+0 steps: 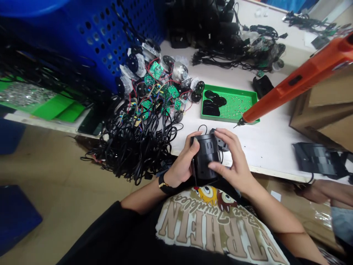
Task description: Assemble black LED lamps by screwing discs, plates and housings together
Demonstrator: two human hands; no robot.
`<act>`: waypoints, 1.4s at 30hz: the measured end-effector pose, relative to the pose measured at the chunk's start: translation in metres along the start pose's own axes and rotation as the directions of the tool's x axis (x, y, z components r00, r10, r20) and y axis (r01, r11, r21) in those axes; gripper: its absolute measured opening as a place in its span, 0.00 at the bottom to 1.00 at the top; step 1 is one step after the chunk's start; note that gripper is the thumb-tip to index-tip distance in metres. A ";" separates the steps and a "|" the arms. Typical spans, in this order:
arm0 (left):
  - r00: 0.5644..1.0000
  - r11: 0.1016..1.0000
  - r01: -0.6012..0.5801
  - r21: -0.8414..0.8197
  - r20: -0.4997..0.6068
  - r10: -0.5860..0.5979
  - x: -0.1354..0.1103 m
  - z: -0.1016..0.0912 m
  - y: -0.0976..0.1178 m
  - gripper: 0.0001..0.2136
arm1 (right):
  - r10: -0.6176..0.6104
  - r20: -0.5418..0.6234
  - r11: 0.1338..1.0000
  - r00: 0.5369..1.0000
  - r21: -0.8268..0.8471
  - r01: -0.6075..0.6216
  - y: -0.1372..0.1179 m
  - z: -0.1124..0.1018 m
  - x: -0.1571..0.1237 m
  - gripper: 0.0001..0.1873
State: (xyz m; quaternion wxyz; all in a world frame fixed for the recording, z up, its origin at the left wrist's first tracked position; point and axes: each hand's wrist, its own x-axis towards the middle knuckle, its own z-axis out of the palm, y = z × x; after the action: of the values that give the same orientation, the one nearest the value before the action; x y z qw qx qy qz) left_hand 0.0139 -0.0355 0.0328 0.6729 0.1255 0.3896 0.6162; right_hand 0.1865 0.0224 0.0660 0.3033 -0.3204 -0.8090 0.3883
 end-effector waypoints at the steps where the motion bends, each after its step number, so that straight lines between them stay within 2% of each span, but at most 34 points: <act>1: 1.000 1.000 0.014 -0.008 0.004 -0.014 -0.001 0.001 -0.002 0.31 | 0.036 0.034 0.999 0.999 0.023 -0.037 0.001 -0.002 0.006 0.33; 4: 0.994 0.993 0.101 -0.068 0.037 -0.099 0.001 0.004 -0.007 0.30 | 0.143 0.111 0.986 0.984 0.075 -0.152 0.008 -0.003 0.021 0.27; 7: 0.982 0.976 0.176 -0.130 0.085 -0.166 0.006 0.004 -0.008 0.30 | 0.168 0.120 0.980 0.978 0.089 -0.179 0.011 0.001 0.030 0.26; 10: 0.997 0.993 0.061 -0.102 0.056 -0.056 0.008 0.002 -0.010 0.26 | 0.137 0.087 0.989 0.987 0.052 -0.142 0.006 0.006 0.032 0.20; 12: 0.998 0.998 -0.052 -0.024 0.035 0.053 0.004 0.001 -0.014 0.25 | 0.096 0.031 0.995 0.995 -0.004 -0.096 0.000 0.009 0.027 0.15; 14: 0.993 0.991 -0.114 0.067 0.039 0.111 -0.006 -0.003 -0.021 0.25 | 0.056 0.001 0.996 0.998 -0.066 -0.056 -0.007 0.011 0.017 0.13; 17: 0.993 0.979 -0.100 0.178 0.074 0.088 -0.020 -0.015 -0.031 0.21 | 0.052 0.039 0.991 0.998 -0.129 -0.047 -0.017 0.013 0.001 0.14; 21: 0.988 0.977 -0.044 0.210 0.157 0.011 -0.026 -0.034 -0.043 0.16 | 0.160 0.097 0.972 0.982 -0.192 -0.139 -0.029 0.014 -0.011 0.15; 24: 0.977 0.987 -0.025 0.161 0.213 -0.010 -0.031 -0.039 -0.050 0.19 | 0.217 0.114 0.968 0.969 -0.152 -0.199 -0.040 0.014 -0.012 0.18; 27: 0.965 0.996 -0.009 0.090 0.261 -0.015 -0.035 -0.038 -0.053 0.27 | 0.266 0.162 0.964 0.950 -0.065 -0.259 -0.047 0.015 -0.012 0.19; 31: 0.945 1.000 0.018 0.014 0.326 -0.021 -0.036 -0.034 -0.052 0.31 | 0.325 0.158 0.942 0.933 0.035 -0.334 -0.044 0.021 -0.012 0.18; 35: 0.900 0.995 0.067 -0.075 0.434 -0.027 -0.032 -0.033 -0.056 0.33 | 0.377 0.144 0.916 0.915 0.088 -0.391 -0.040 0.027 -0.015 0.21; 42: 0.891 0.980 0.152 -0.131 0.447 -0.078 -0.028 -0.030 -0.060 0.40 | 0.426 0.184 0.870 0.886 0.185 -0.457 -0.038 0.025 -0.011 0.23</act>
State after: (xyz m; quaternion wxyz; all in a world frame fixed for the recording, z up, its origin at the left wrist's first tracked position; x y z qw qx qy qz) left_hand 0.0389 -0.0833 -0.0160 0.7867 0.1828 0.1829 0.5606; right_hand 0.1641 -0.0159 0.0815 0.1840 -0.4332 -0.6843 0.5569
